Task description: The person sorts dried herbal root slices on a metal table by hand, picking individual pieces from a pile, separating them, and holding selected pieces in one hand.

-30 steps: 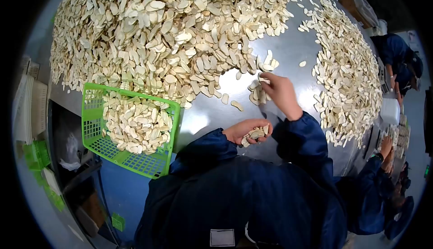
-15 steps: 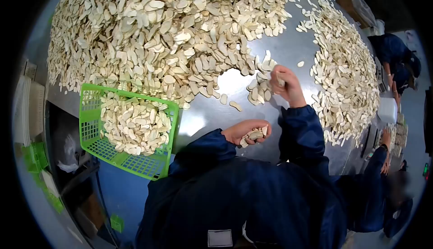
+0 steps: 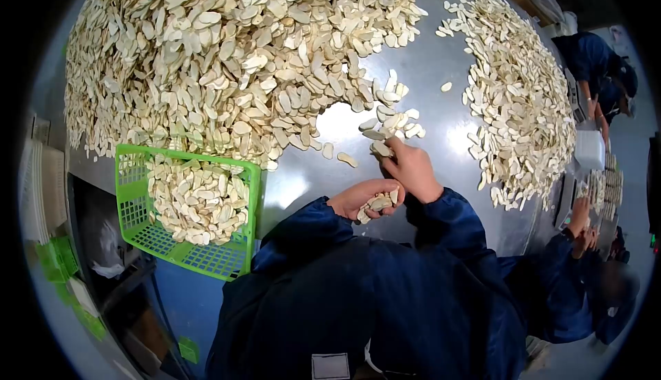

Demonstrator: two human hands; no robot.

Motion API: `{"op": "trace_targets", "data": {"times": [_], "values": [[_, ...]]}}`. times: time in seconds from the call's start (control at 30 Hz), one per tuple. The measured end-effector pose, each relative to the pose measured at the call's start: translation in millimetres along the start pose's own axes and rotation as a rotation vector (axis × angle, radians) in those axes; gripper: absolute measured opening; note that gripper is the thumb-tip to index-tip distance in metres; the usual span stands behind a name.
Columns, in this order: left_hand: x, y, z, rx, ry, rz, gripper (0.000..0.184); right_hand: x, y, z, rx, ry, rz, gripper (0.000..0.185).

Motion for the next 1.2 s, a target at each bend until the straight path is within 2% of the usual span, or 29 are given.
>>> {"op": "trace_targets", "data": {"times": [0.07,0.17,0.27,0.3,0.33,0.4,0.47,0.5,0.53,0.6,0.63,0.73,0.77,1.0,1.13,1.17,1.2], "values": [[0.6,0.6,3.5,-0.028,-0.001,0.028,0.030,-10.6,-7.2,-8.1,0.031,0.088,-0.004,0.021],[1.0,0.8,-7.6,0.048,-0.039,-0.024,0.028,-49.9,-17.2,-24.2,0.010,0.212,0.157,0.020],[7.7,7.0,-15.6,0.049,-0.382,0.072,0.028,-59.7,-21.2,-41.3,-0.093,0.239,0.363,0.021],[6.0,3.4,-8.9,-0.087,-0.552,0.081,0.031,-55.6,-22.4,-52.2,-0.137,0.240,0.441,0.021],[4.9,2.5,-8.5,-0.015,-0.588,0.130,0.030,-45.8,-24.6,-59.9,-0.122,0.264,0.450,0.021],[2.9,-2.8,12.0,-0.146,-0.646,0.213,0.029,-14.6,-32.3,-68.4,-0.069,0.558,0.347,0.021],[2.5,-5.4,6.7,0.008,-0.690,0.204,0.030,23.0,-36.2,-76.8,0.120,0.676,0.220,0.021],[1.9,-6.3,4.5,0.086,-0.710,0.200,0.030,29.4,-31.8,-72.0,0.017,0.568,0.121,0.021],[2.7,-6.2,3.3,0.027,-0.728,0.227,0.029,31.0,-27.2,-67.2,-0.083,0.459,0.020,0.021],[5.4,-8.0,2.4,-0.089,-0.761,0.288,0.028,10.0,-10.8,-49.3,-0.235,0.377,0.103,0.020],[5.6,-13.2,8.3,-0.122,-0.790,0.293,0.026,-0.5,-2.2,-41.8,-0.262,0.239,0.145,0.018],[11.7,-20.0,0.6,-0.033,-0.849,0.266,0.024,-9.7,9.0,-20.3,-0.346,0.044,0.045,0.017],[13.9,-20.8,0.5,-0.119,-0.847,0.266,0.023,-9.1,11.6,-12.3,-0.376,0.031,-0.028,0.018],[16.9,-22.5,-6.6,-0.020,-0.714,0.182,0.021,10.3,18.8,3.6,-0.260,-0.092,-0.106,0.012],[19.8,-21.2,-9.5,-0.058,-0.720,0.205,0.022,6.4,9.8,-2.5,-0.230,0.035,-0.014,0.011],[21.0,-22.0,-13.1,-0.031,-0.706,0.248,0.024,6.3,4.3,-8.8,-0.195,0.098,0.056,0.013],[18.1,-23.2,-8.1,-0.076,-0.712,0.280,0.024,5.4,-3.0,-15.7,-0.062,0.248,0.071,0.013]]}}
Point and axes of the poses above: each hand's wrist, its own y-axis towards the middle knuckle, its own z-axis out of the palm, x = y × z, the point moved 1 cm from there along y, towards the middle knuckle, and after that the axes turned 8 degrees about -y, right-handed, at the moved point
